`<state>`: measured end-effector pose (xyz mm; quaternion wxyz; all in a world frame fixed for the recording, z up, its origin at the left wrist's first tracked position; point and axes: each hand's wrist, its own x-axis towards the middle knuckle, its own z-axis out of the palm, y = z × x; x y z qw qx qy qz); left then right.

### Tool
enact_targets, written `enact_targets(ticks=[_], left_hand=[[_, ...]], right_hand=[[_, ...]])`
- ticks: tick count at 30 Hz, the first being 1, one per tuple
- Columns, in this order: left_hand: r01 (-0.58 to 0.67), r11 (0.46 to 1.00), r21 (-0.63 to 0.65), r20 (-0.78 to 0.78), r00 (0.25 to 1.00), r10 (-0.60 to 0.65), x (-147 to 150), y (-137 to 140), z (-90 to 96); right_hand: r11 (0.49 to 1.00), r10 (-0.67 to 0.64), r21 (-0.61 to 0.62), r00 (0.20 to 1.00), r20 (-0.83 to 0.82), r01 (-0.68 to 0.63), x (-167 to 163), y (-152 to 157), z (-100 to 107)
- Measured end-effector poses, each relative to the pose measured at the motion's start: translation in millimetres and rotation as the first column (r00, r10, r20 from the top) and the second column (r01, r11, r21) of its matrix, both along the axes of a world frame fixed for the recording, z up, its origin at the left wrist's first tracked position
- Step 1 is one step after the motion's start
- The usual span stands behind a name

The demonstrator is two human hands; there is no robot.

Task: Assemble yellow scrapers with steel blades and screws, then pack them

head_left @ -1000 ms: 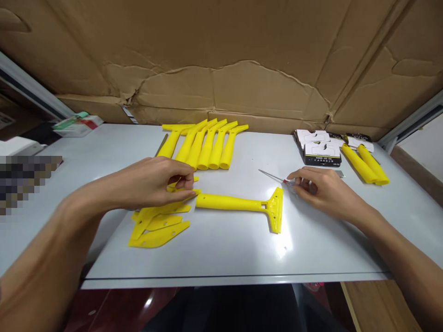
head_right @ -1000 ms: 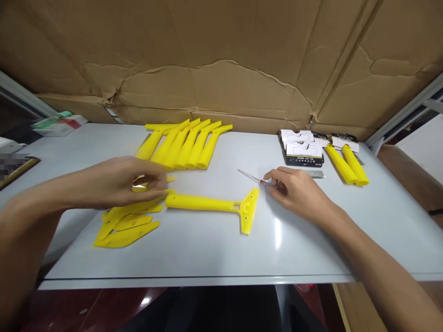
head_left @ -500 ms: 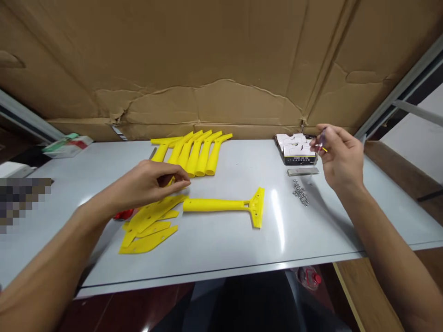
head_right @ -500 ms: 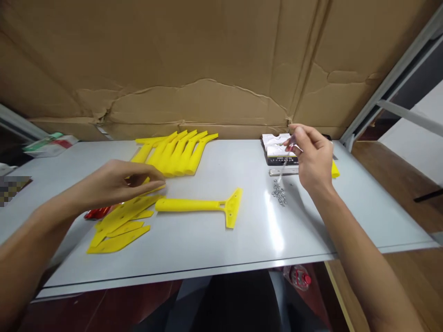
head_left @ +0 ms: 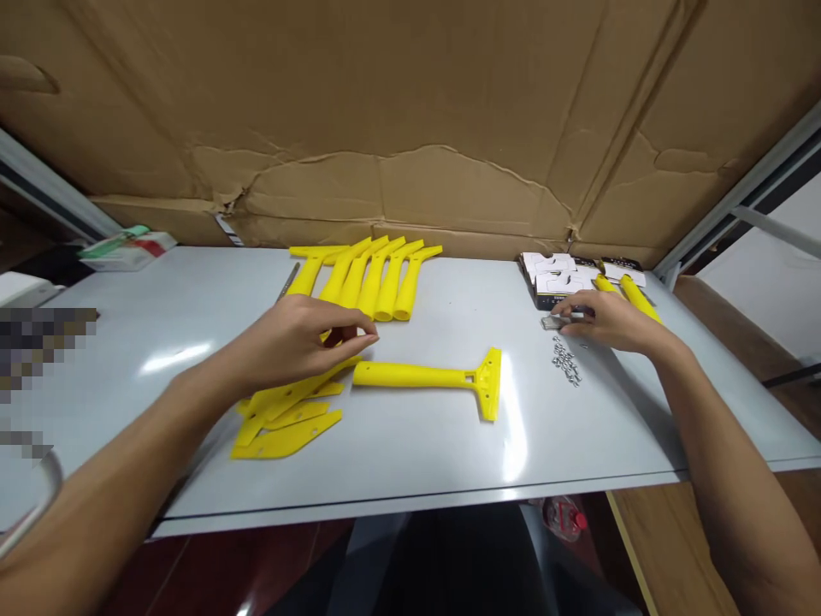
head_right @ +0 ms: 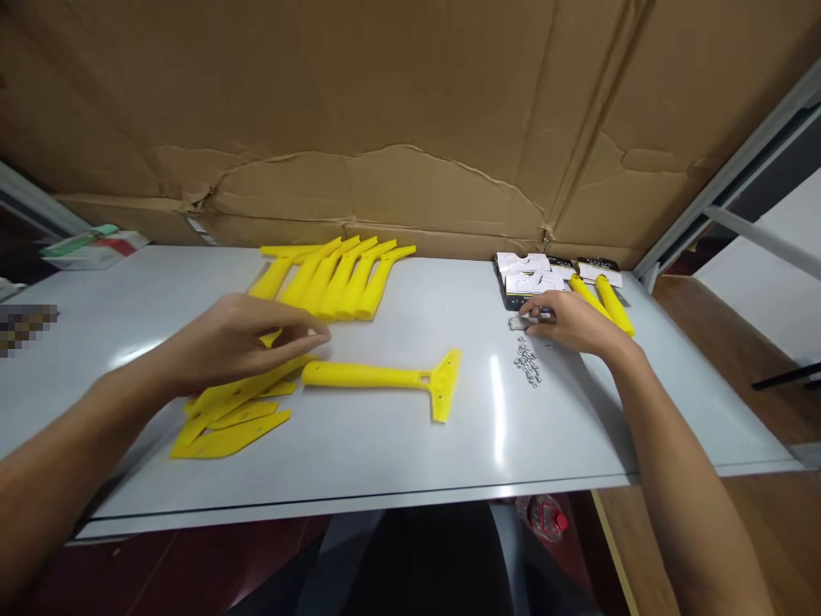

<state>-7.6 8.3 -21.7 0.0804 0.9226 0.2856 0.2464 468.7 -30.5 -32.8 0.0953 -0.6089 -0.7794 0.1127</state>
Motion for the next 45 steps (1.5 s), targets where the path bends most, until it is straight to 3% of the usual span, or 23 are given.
enact_targets(ticks=[5, 9, 15, 18, 21, 25, 29, 34, 38, 41, 45], left_hand=[[0.002, 0.991, 0.131, 0.020, 1.000, -0.005, 6, -1, -10.2], [-0.009, 0.988, 0.154, -0.008, 1.000, 0.010, 6, -3, -12.3], [-0.002, 0.976, 0.220, 0.019, 1.000, -0.002, 10, -2, -18.1], [0.007, 0.974, 0.227, 0.004, 1.000, -0.008, 9, -1, -19.3], [0.001, 0.978, 0.209, -0.048, 0.999, 0.009, 8, 0, -17.5], [-0.035, 0.980, 0.194, -0.057, 0.997, 0.047, 4, 1, -14.5], [-0.034, 0.985, 0.171, -0.083, 0.995, 0.048, 4, -1, -14.2], [0.052, 0.987, 0.155, -0.041, 0.998, -0.047, 16, -11, -13.4], [0.171, 0.984, 0.050, -0.004, 0.985, -0.171, 30, -21, -13.5], [0.265, 0.964, 0.015, -0.050, 0.963, -0.264, 36, -26, -17.8], [0.292, 0.956, 0.031, -0.089, 0.953, -0.288, 40, -30, -25.1]], right_hand=[[0.999, 0.001, 0.038, 1.000, 0.010, -0.001, 6, 3, -5], [0.998, 0.005, 0.063, 1.000, 0.024, -0.007, 4, 0, -5], [0.962, -0.060, 0.266, 0.998, 0.001, 0.057, -2, -3, -1], [0.946, 0.033, 0.321, 0.999, 0.033, -0.042, -4, 0, -5], [0.945, 0.133, 0.295, 0.990, 0.046, -0.140, -5, 5, -13], [0.960, 0.109, 0.255, 0.994, 0.030, -0.113, -5, 8, -19], [0.965, 0.103, 0.244, 0.995, 0.006, -0.101, -6, 4, -12], [0.975, 0.072, 0.209, 0.997, 0.043, -0.079, -4, -2, -2], [0.986, 0.077, 0.146, 0.995, 0.056, -0.084, 4, 0, -8], [0.983, 0.075, 0.166, 0.996, 0.050, -0.082, 5, 1, -11], [0.973, 0.096, 0.211, 0.995, 0.025, -0.099, 2, -1, -4]])
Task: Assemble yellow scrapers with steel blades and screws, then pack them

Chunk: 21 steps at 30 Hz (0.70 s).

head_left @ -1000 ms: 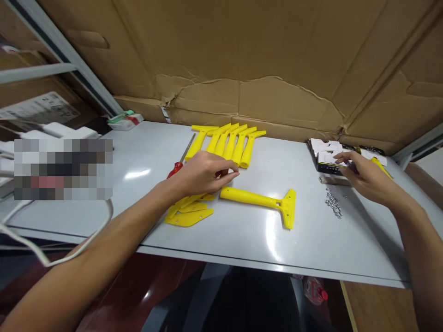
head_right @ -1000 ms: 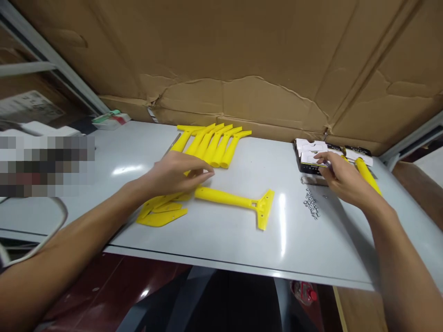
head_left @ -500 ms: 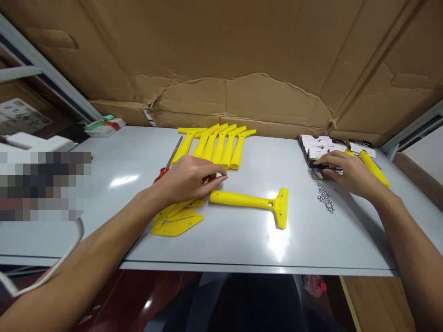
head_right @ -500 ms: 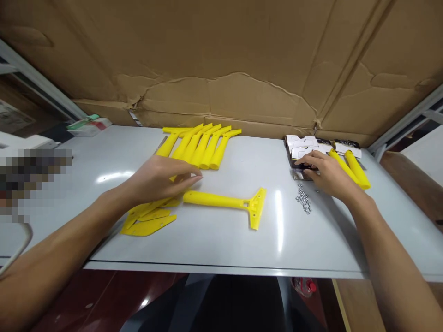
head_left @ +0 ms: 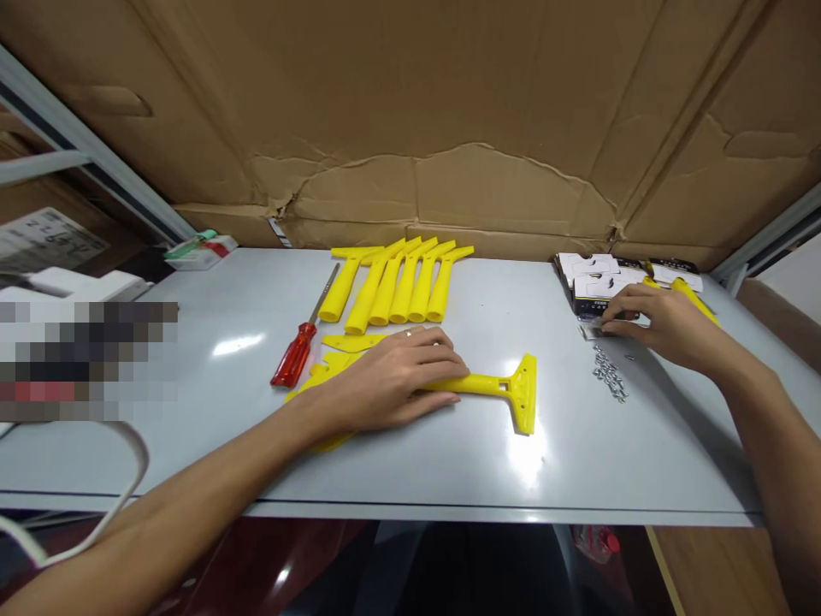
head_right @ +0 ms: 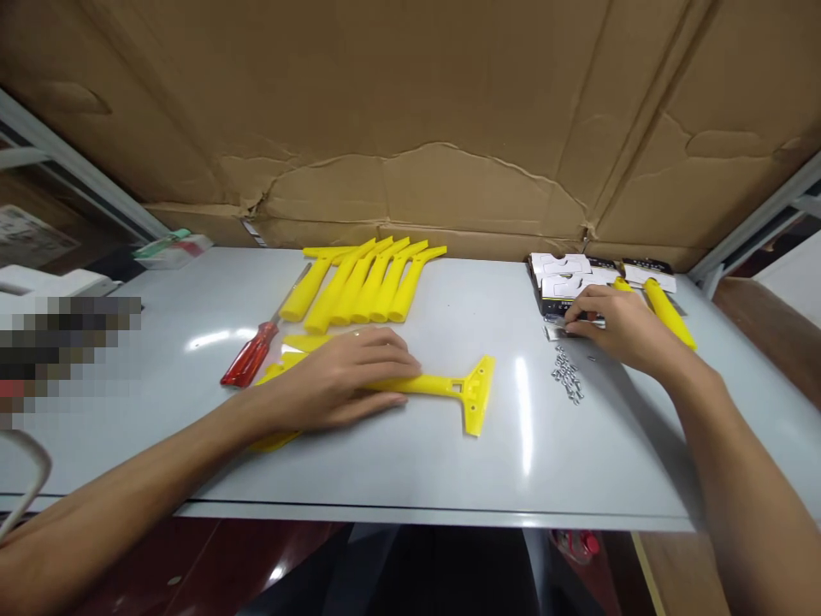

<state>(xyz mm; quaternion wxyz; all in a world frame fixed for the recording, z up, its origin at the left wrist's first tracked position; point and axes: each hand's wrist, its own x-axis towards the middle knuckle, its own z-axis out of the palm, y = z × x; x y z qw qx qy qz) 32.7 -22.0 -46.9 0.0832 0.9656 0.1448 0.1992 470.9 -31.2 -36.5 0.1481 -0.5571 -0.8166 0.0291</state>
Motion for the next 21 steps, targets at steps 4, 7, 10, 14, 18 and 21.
enact_targets(ticks=[4, 7, 10, 14, 18, 21], left_hand=[[-0.007, 1.000, 0.000, -0.014, 1.000, 0.007, 1, 0, -3.0], [0.002, 1.000, -0.011, -0.010, 1.000, -0.002, 1, -1, -3.3], [-0.018, 0.999, -0.042, -0.011, 1.000, 0.017, 3, -5, -2.6], [-0.109, 0.992, -0.059, -0.018, 0.994, 0.108, 8, -15, -1.8], [-0.129, 0.990, -0.050, 0.039, 0.991, 0.131, 11, -20, -3.7], [-0.123, 0.991, -0.045, 0.029, 0.992, 0.125, 11, -21, -4.2]], right_hand=[[0.982, -0.119, 0.137, 0.990, -0.071, 0.128, -9, -10, 13], [0.941, -0.168, 0.195, 0.881, -0.442, 0.278, -24, -18, 19], [0.975, -0.099, 0.039, 0.586, -0.804, 0.219, -45, -21, 20], [0.988, -0.152, -0.146, 0.394, -0.906, 0.046, -67, -21, 13], [0.974, -0.201, -0.226, 0.364, -0.910, -0.029, -78, -25, 8], [0.969, -0.213, -0.242, 0.312, -0.926, -0.056, -83, -29, 6]])
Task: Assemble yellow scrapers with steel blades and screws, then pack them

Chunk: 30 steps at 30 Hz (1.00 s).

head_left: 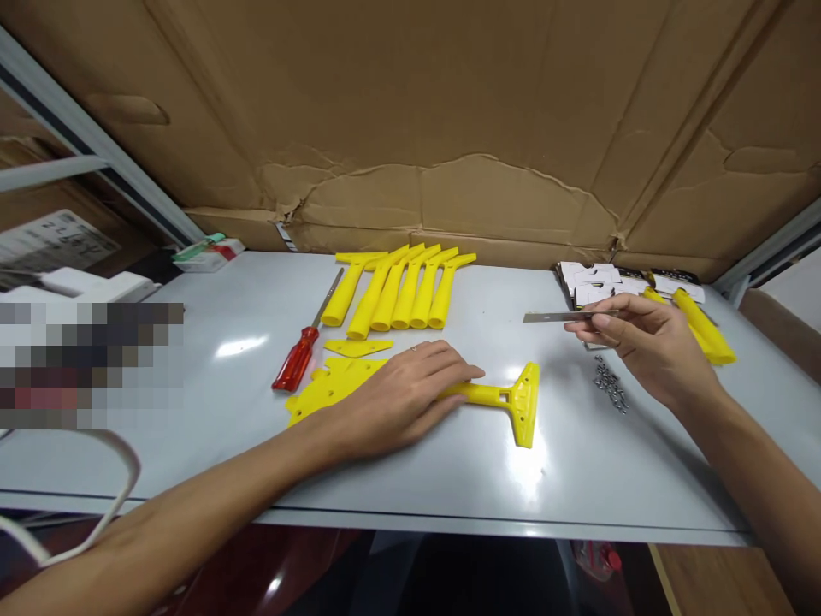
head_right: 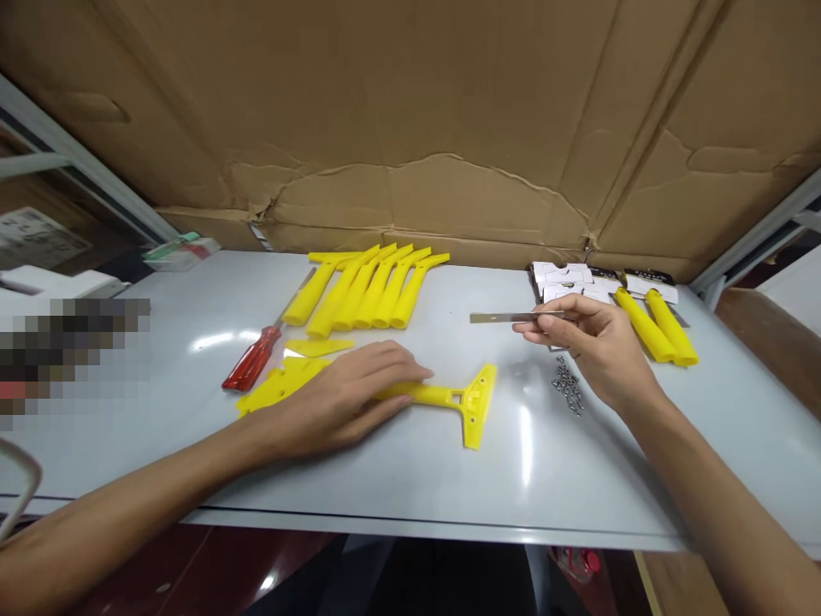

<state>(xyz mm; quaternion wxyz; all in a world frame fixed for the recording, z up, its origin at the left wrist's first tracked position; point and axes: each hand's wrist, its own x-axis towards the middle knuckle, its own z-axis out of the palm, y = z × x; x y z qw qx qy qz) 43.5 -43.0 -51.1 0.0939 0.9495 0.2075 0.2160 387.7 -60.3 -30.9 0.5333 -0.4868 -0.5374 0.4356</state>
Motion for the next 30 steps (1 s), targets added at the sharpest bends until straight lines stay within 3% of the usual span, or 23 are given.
enact_targets(ticks=[5, 15, 21, 24, 30], left_hand=[[-0.011, 1.000, -0.001, -0.097, 0.995, 0.011, 0, 1, 0.1], [0.004, 0.989, 0.150, 0.009, 1.000, -0.006, 2, -3, 2.1], [-0.074, 0.964, 0.255, 0.167, 0.986, 0.032, -1, -1, 6.0], [-0.090, 0.955, 0.283, 0.170, 0.985, 0.043, -2, 1, 6.9], [-0.167, 0.946, 0.279, 0.175, 0.977, 0.121, -5, 5, 6.0]], right_hand=[[0.999, 0.022, 0.042, 0.997, -0.069, -0.020, -10, -4, 0], [0.996, 0.078, -0.021, 0.986, -0.150, -0.082, -12, -8, 10], [0.992, 0.122, -0.026, 0.991, -0.048, -0.124, -17, -11, 8], [0.997, 0.083, -0.014, 0.996, 0.029, -0.082, -19, -12, 7], [0.989, 0.087, -0.123, 0.994, 0.067, -0.078, -18, -11, 3]])
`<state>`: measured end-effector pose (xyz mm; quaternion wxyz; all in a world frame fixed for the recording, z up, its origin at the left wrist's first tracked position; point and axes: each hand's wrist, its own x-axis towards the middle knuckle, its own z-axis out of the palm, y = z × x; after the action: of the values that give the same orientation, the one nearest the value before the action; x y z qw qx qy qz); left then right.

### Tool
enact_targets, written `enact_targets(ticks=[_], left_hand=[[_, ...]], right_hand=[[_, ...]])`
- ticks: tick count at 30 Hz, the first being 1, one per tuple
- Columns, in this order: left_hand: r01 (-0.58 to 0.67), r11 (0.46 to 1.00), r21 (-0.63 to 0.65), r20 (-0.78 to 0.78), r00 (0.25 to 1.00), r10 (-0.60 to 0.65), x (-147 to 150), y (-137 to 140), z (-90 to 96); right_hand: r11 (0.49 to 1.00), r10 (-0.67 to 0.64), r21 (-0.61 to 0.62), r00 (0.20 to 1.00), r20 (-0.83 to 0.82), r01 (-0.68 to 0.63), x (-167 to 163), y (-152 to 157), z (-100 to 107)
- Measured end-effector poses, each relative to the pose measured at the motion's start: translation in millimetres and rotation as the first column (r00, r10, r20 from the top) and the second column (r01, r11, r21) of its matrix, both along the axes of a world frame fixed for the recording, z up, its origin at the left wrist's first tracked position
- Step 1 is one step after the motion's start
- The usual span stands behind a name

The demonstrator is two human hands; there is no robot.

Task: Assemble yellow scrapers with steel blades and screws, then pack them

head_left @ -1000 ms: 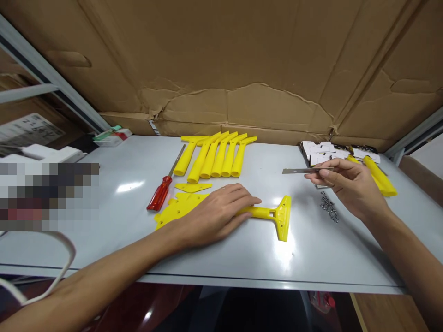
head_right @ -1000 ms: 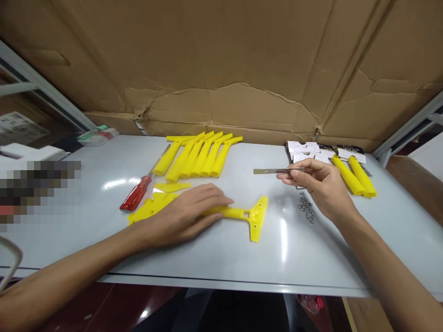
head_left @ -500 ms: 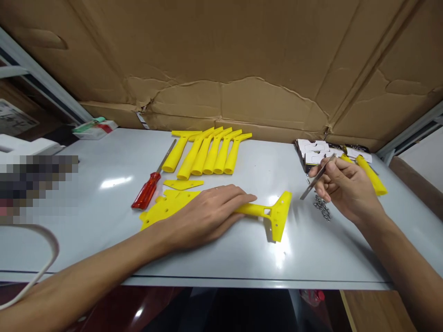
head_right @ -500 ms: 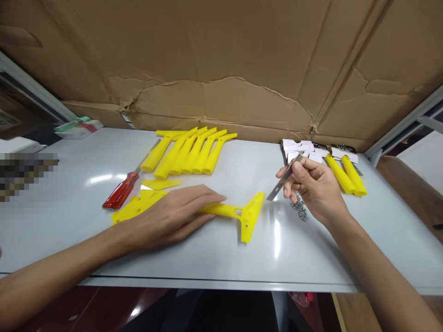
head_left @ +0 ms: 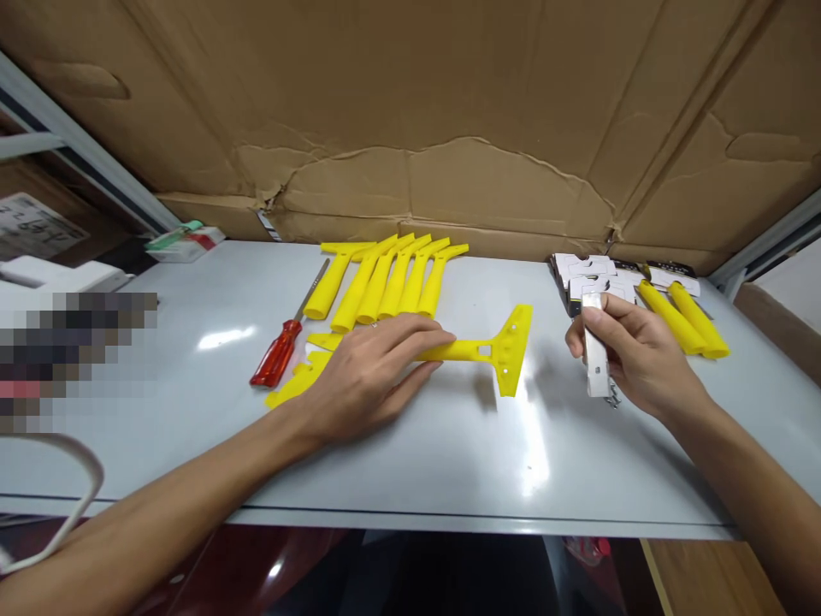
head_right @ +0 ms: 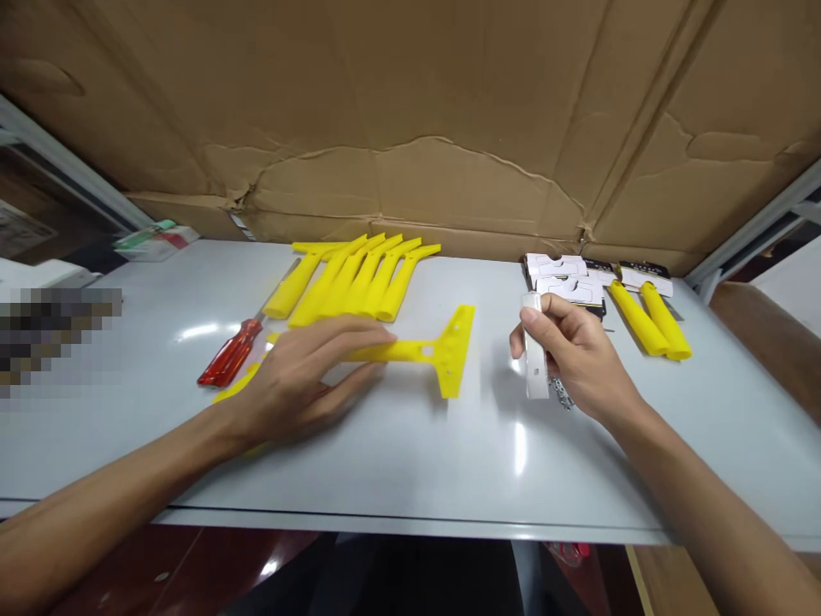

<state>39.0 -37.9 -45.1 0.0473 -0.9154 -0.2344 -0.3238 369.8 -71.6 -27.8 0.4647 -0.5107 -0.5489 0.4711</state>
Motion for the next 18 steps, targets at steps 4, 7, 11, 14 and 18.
enact_targets(ticks=[4, 7, 11, 14, 18], left_hand=[[-0.030, 0.999, -0.018, 0.027, 0.999, 0.031, -1, 2, -0.8], [-0.036, 0.999, 0.002, 0.037, 0.999, 0.036, -1, 6, 0.9], [-0.068, 0.998, -0.003, 0.095, 0.993, 0.068, -3, 11, 3.7], [-0.072, 0.996, -0.045, 0.109, 0.991, 0.077, -3, 12, 2.5], [-0.048, 0.996, -0.073, 0.094, 0.994, 0.055, 0, 11, -2.1]], right_hand=[[1.000, 0.008, -0.007, 0.999, -0.053, -0.008, -1, 1, -3], [0.999, 0.025, 0.025, 0.991, -0.133, -0.022, -2, 1, -1], [0.995, 0.048, 0.097, 0.978, -0.204, -0.029, -3, -1, 0], [0.991, 0.080, 0.117, 0.979, -0.186, -0.059, -2, -2, -3], [0.978, 0.133, 0.164, 0.991, -0.033, -0.126, -1, -2, -5]])
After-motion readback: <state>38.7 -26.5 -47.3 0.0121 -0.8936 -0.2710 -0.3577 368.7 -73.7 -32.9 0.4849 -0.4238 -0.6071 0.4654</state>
